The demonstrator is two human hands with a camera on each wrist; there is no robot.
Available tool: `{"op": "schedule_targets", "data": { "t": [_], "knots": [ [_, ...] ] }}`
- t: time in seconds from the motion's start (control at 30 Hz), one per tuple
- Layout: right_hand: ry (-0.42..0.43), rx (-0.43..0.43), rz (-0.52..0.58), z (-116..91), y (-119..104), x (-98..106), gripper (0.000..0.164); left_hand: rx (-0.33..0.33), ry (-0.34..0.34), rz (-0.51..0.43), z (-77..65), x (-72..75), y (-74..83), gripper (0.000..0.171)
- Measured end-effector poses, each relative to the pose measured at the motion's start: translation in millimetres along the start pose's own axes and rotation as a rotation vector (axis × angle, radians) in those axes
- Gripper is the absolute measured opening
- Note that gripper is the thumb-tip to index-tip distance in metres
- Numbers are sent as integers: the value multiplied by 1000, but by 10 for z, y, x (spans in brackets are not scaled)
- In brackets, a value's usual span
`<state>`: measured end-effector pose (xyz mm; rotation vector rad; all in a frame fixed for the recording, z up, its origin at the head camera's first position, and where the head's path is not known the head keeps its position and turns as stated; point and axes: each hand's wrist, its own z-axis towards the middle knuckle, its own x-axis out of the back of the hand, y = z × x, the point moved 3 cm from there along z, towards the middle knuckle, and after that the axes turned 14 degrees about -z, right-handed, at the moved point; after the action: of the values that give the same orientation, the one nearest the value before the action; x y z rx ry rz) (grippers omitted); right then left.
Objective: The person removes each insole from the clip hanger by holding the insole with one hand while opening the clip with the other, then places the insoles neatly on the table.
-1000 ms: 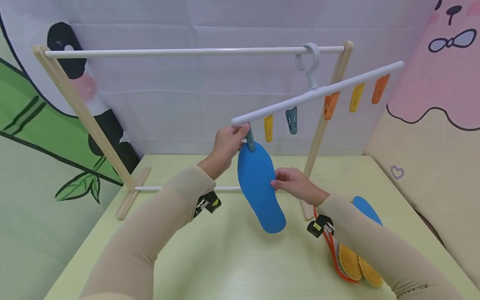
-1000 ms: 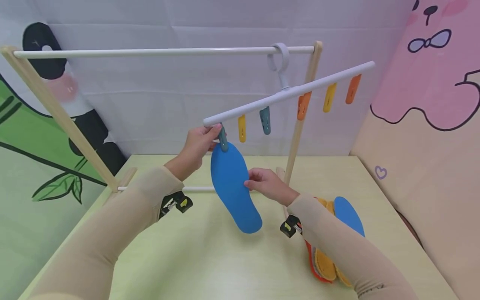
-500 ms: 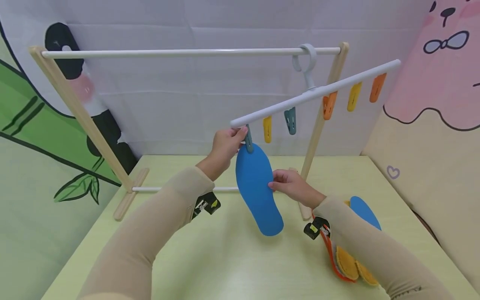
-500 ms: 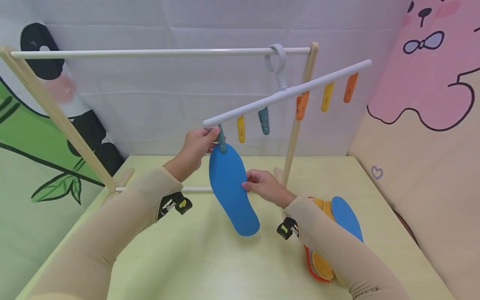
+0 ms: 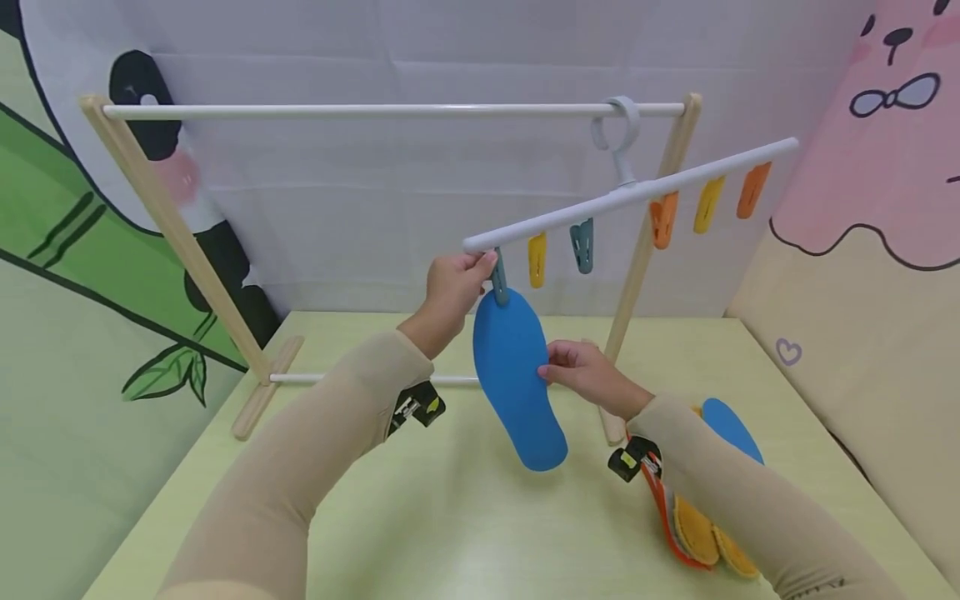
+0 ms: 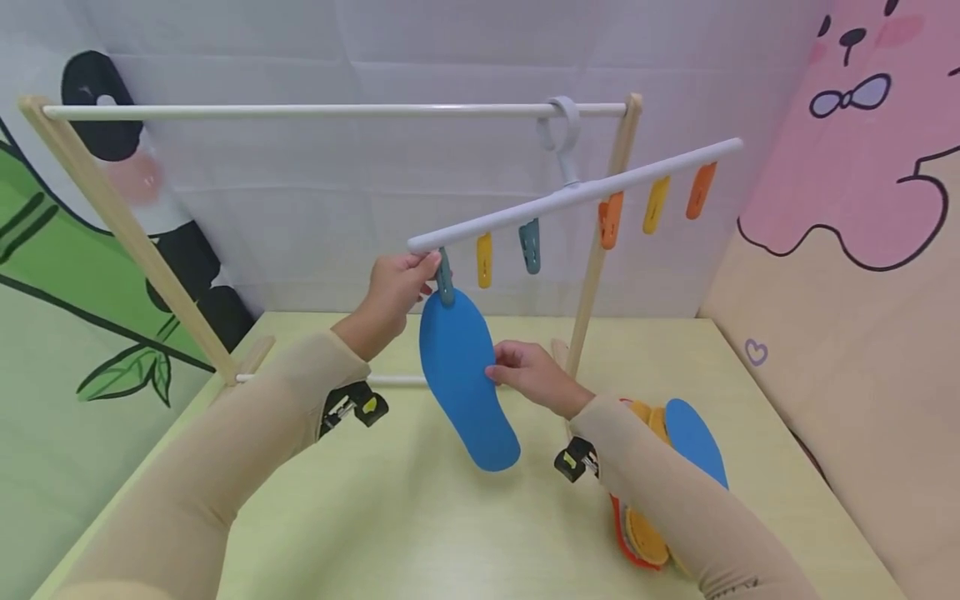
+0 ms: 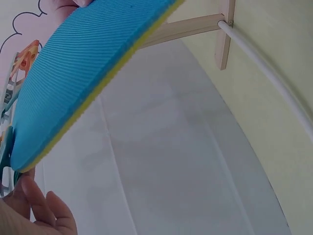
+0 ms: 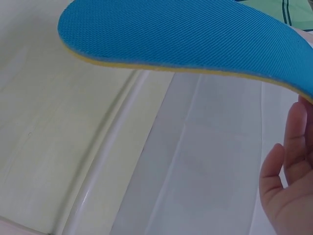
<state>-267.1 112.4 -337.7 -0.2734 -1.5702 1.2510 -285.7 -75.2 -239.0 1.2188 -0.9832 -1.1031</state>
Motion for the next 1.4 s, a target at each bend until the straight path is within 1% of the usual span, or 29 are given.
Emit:
{"op": "schedule_targets", "data": {
  "t": [0.2,0.4,0.83,0.97,1.17,1.4],
  "knots": [
    [-9,25,4,-7,17,3,27,-10,3,11,18,20,20,34],
    [-14,21,-4,-29,55,19,23,12,-3,-1,26,3,10,34],
    [-8,35,-19,-46,114,30,19,36,9,-36,61,23,-4,33],
    [-5,21,-9,-72,145,54,17,37,16,-50,68,17,-6,32],
    [28,-17,-10,-123,191,109,18,40,17,-37,100,20,-27,34],
    [38,-22,-12,-138,231,121,21,49,18,-45,129,27,-57,33]
  ]
}}
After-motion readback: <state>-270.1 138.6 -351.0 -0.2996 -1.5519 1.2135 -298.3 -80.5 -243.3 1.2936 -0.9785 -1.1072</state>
